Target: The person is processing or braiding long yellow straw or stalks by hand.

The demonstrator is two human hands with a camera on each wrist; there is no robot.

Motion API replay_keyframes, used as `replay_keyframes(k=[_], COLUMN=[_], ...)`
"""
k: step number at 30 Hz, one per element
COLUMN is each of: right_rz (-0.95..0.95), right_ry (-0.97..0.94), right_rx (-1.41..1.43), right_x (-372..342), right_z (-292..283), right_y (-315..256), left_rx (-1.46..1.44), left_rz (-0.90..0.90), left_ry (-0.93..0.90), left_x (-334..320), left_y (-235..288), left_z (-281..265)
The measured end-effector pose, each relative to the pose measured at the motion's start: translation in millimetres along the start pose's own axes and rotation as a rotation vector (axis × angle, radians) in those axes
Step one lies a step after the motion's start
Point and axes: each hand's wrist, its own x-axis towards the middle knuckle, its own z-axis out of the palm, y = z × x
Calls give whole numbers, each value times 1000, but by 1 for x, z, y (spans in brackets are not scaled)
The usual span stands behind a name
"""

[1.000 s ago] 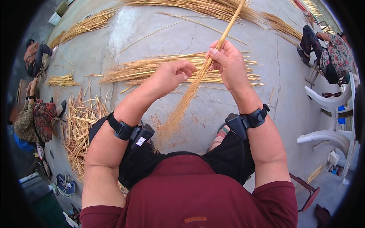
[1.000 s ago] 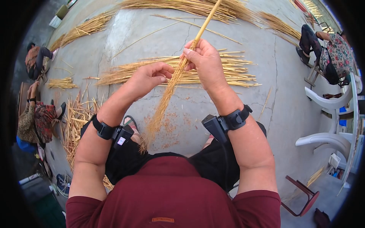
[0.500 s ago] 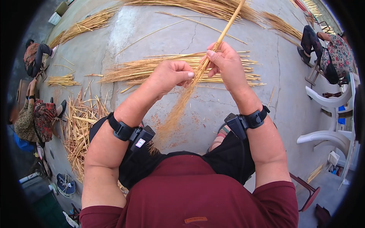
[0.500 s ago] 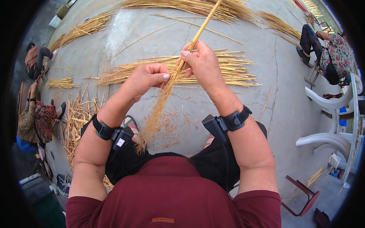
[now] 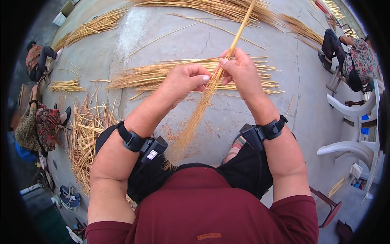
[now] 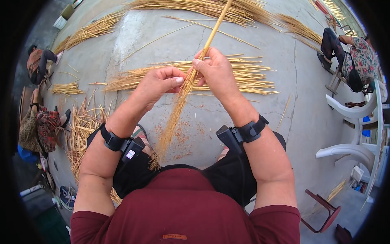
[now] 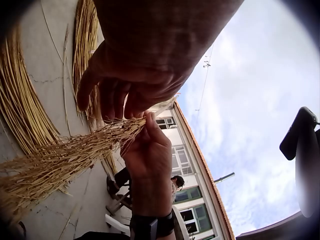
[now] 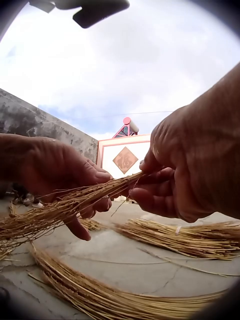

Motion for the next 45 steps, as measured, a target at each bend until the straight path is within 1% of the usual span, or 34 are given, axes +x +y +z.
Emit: replay_keyframes(k=[6, 9, 12, 15, 17, 21, 24, 27, 30, 31, 33, 36, 39, 42, 45], right_rz=[-3, -7, 0, -1, -4, -39, -85, -90, -76, -71, -71, -84, -90, -87, -84], right_ry=[8, -23, -43, -60, -67, 32, 95, 125, 140, 141, 139, 133, 132, 132, 121], right_rx=[-19, -57, -51, -27, -25, -29, 20, 39, 49, 54, 60, 54, 32, 12, 11], right_x=[0, -1, -4, -6, -6, -6, -2, -3, -2, -1, 1, 1, 1, 3, 2], right_z=[3, 3, 6, 13, 13, 8, -2, -9, -10, -10, -10, -10, -9, -7, -7], right_y=[2, 3, 3, 5, 8, 0, -8, -12, -13, -12, -10, -8, -8, -6, -6], left_rx=[-14, -16, 490, 790, 735, 697, 338, 433, 370, 275, 87, -10, 29, 24, 40], left_rz=[80, 98, 210, 294, 257, 190, 39, -105, 239, 193, 102, -79, -10, -24, -67], left_ry=[-8, 39, 208, 373, 375, 413, 330, 149, 117, 61, -51, -111, -144, -152, -110], left_x=[5, 4, 9, 8, 13, 22, 22, 15, 14, 12, 3, -7, -7, -5, -3], left_y=[-6, -5, -7, 0, -1, -9, -7, 4, -11, -14, 0, 15, 5, -4, -4], left_z=[-3, 1, -3, -4, -7, -24, -27, -29, -18, -17, -7, 0, 6, 3, 0])
